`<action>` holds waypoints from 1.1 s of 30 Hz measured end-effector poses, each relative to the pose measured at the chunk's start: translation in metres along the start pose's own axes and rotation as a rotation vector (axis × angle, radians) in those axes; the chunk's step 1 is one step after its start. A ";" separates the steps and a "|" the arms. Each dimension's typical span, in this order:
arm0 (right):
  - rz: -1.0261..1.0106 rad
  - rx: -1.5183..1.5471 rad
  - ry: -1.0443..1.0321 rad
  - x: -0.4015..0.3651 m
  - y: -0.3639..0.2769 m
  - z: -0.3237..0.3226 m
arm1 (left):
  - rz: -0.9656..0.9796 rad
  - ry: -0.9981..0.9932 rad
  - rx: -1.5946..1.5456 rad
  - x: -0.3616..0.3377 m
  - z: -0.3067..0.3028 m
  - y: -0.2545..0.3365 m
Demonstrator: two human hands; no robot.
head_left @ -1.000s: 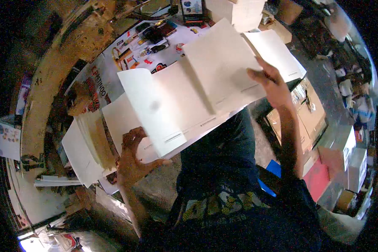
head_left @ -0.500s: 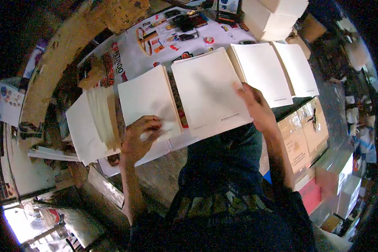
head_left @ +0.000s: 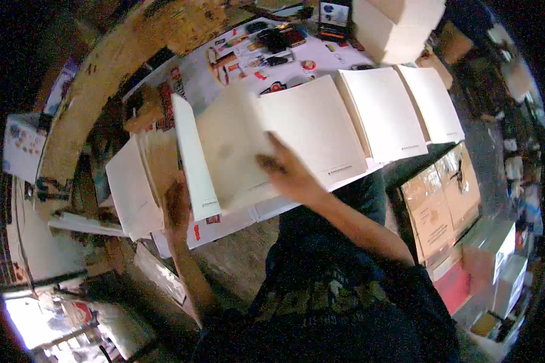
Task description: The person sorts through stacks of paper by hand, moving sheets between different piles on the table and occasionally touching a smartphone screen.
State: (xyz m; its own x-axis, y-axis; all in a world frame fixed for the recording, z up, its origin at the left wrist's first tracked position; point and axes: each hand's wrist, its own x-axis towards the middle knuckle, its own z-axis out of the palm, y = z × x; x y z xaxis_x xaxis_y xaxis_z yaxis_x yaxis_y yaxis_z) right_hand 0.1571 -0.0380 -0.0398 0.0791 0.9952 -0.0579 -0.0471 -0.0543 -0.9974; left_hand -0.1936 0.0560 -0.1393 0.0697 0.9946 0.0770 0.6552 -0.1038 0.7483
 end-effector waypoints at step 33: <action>-0.139 0.049 1.033 -0.237 -0.043 -0.319 | 1.059 -0.712 0.059 -0.060 0.306 0.437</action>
